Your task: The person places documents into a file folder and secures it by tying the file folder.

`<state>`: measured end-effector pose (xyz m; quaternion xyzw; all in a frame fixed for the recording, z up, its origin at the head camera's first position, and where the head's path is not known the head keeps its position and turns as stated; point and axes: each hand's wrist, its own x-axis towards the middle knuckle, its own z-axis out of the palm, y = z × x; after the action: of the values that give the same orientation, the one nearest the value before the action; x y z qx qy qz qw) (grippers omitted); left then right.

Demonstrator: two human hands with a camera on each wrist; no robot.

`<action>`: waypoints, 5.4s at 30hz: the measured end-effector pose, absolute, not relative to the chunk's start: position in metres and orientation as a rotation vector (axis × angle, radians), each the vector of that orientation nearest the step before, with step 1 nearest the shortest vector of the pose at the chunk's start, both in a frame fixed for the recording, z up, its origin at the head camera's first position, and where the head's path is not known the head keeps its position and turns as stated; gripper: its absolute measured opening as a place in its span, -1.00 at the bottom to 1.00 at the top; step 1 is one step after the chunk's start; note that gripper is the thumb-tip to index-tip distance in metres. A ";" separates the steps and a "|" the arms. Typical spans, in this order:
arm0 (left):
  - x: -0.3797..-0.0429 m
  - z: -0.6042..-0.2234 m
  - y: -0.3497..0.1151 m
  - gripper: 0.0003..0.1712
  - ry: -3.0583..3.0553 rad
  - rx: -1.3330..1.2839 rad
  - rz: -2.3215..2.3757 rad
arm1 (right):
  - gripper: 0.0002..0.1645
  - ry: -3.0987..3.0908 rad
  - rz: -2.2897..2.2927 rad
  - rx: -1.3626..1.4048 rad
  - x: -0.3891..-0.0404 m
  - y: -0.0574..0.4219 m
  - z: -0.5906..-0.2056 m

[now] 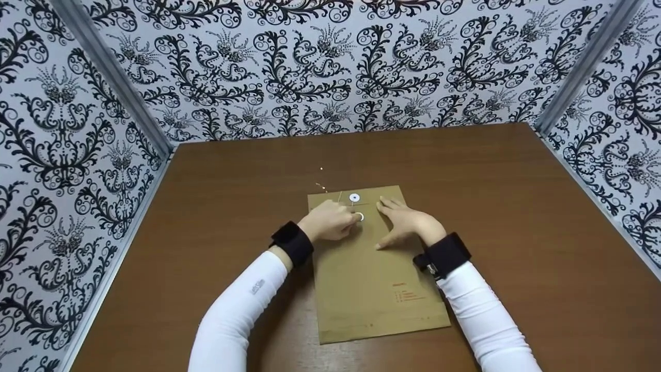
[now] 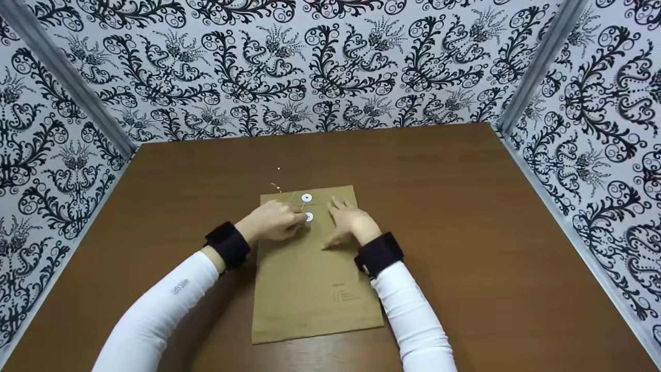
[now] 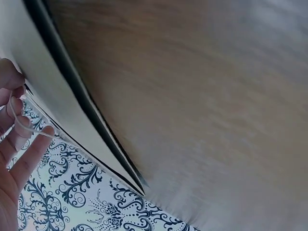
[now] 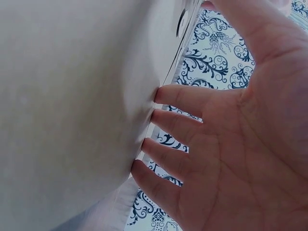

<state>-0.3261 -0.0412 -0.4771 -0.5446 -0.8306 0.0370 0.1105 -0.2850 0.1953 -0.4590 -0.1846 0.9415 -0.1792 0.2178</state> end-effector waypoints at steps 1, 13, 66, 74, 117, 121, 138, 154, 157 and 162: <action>-0.326 -0.478 -0.041 -0.95 -2.443 -1.597 0.100 | 0.35 2.607 -0.497 -0.510 -0.285 0.195 -0.459; -0.321 -0.487 -0.047 -0.93 -2.497 -1.434 0.014 | 0.35 2.610 -0.487 -0.497 -0.284 0.195 -0.459; -0.220 -0.479 -0.038 -0.85 -2.341 -1.329 0.233 | 0.36 2.611 -0.514 -0.519 -0.285 0.196 -0.462; -0.209 -0.477 -0.030 -0.84 -2.346 -1.404 0.171 | 0.35 2.614 -0.518 -0.519 -0.285 0.196 -0.462; -0.272 -0.481 -0.065 -0.02 -2.945 -1.087 -0.123 | 0.37 2.571 -0.536 -0.515 -0.285 0.197 -0.461; -0.282 -0.484 -0.066 0.10 -3.026 -1.061 -0.143 | 0.37 2.583 -0.534 -0.515 -0.285 0.196 -0.462; -0.305 -0.477 -0.056 0.27 -3.221 -0.982 -0.102 | 0.37 2.611 -0.497 -0.499 -0.285 0.194 -0.464; -0.305 -0.479 -0.054 0.27 -3.239 -1.017 -0.102 | 0.03 2.762 -0.349 -0.419 -0.264 0.188 -0.454; -0.305 -0.479 -0.053 0.28 -3.242 -1.028 -0.097 | -0.27 2.821 -0.391 -0.423 -0.253 0.187 -0.454; -0.306 -0.477 -0.053 0.26 -3.245 -1.034 -0.072 | -0.53 2.798 -0.538 -0.502 -0.235 0.184 -0.458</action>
<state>-0.3063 -0.0531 -0.4770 -0.3010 -0.9442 -0.0209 -0.1319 -0.2347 0.1842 -0.4577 -0.1723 0.9597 -0.1844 0.1239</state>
